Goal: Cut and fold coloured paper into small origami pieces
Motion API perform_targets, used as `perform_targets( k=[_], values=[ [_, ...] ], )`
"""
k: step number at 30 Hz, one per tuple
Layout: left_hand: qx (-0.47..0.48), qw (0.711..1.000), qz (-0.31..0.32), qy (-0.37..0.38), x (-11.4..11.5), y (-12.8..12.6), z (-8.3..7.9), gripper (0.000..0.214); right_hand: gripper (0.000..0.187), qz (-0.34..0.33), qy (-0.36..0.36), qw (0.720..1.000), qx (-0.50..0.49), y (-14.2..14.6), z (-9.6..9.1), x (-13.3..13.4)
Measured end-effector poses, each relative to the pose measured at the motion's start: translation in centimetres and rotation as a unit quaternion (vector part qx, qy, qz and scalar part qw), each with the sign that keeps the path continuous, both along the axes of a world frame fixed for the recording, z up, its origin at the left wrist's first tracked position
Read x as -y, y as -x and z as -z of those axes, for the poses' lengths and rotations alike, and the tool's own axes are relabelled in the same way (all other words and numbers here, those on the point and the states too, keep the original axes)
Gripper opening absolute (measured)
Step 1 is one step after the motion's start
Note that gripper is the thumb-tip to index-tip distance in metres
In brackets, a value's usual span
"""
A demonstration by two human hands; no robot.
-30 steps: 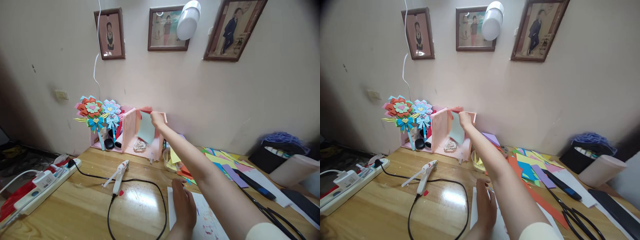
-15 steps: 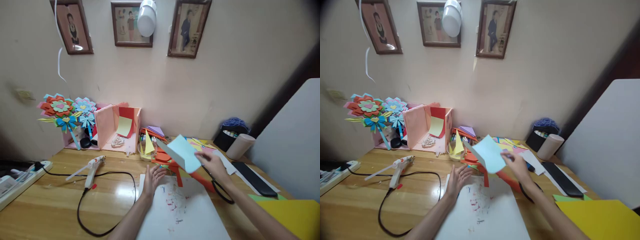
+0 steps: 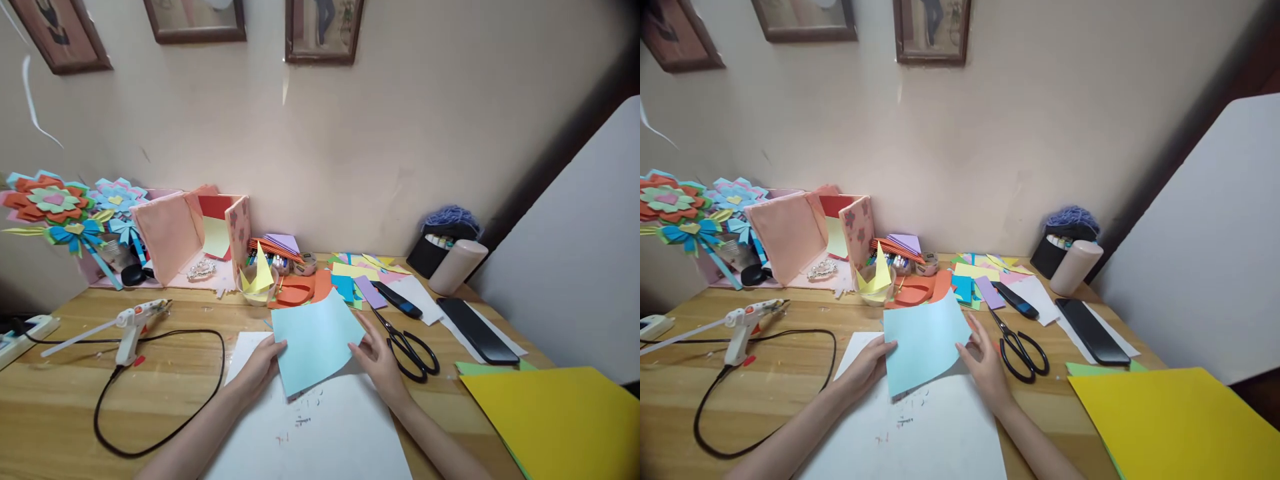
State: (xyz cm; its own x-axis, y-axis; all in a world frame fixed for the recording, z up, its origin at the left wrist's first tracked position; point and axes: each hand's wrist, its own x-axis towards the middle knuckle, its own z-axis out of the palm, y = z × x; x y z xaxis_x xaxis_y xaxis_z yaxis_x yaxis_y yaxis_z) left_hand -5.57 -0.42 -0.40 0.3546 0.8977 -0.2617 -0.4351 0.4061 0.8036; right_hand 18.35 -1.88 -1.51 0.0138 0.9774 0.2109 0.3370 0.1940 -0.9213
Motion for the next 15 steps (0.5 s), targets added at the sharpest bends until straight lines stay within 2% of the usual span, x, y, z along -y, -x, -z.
perform_targets(
  k=[3,5,8,11,15],
  values=[
    [0.018,1.0,0.01,0.002,-0.3,-0.3,0.3,0.028,0.051,-0.07,-0.071,0.984,0.146,1.1,-0.3,1.0],
    [0.033,0.999,0.024,0.007,-0.6,-0.5,0.4,0.028,0.054,-0.137,-0.126,0.952,0.244,2.1,-0.4,1.3],
    [0.058,0.997,0.043,0.015,-1.0,-0.5,0.4,0.028,0.059,-0.189,-0.146,0.909,0.342,3.7,-0.6,1.2],
    [0.081,0.995,0.053,0.02,-1.3,-0.3,0.5,0.027,0.059,-0.223,-0.147,0.884,0.383,4.8,-0.8,0.8],
    [0.094,0.992,0.07,0.035,-1.5,-0.2,0.4,0.028,0.06,-0.277,-0.143,0.867,0.388,4.8,-0.9,0.6]
  ],
)
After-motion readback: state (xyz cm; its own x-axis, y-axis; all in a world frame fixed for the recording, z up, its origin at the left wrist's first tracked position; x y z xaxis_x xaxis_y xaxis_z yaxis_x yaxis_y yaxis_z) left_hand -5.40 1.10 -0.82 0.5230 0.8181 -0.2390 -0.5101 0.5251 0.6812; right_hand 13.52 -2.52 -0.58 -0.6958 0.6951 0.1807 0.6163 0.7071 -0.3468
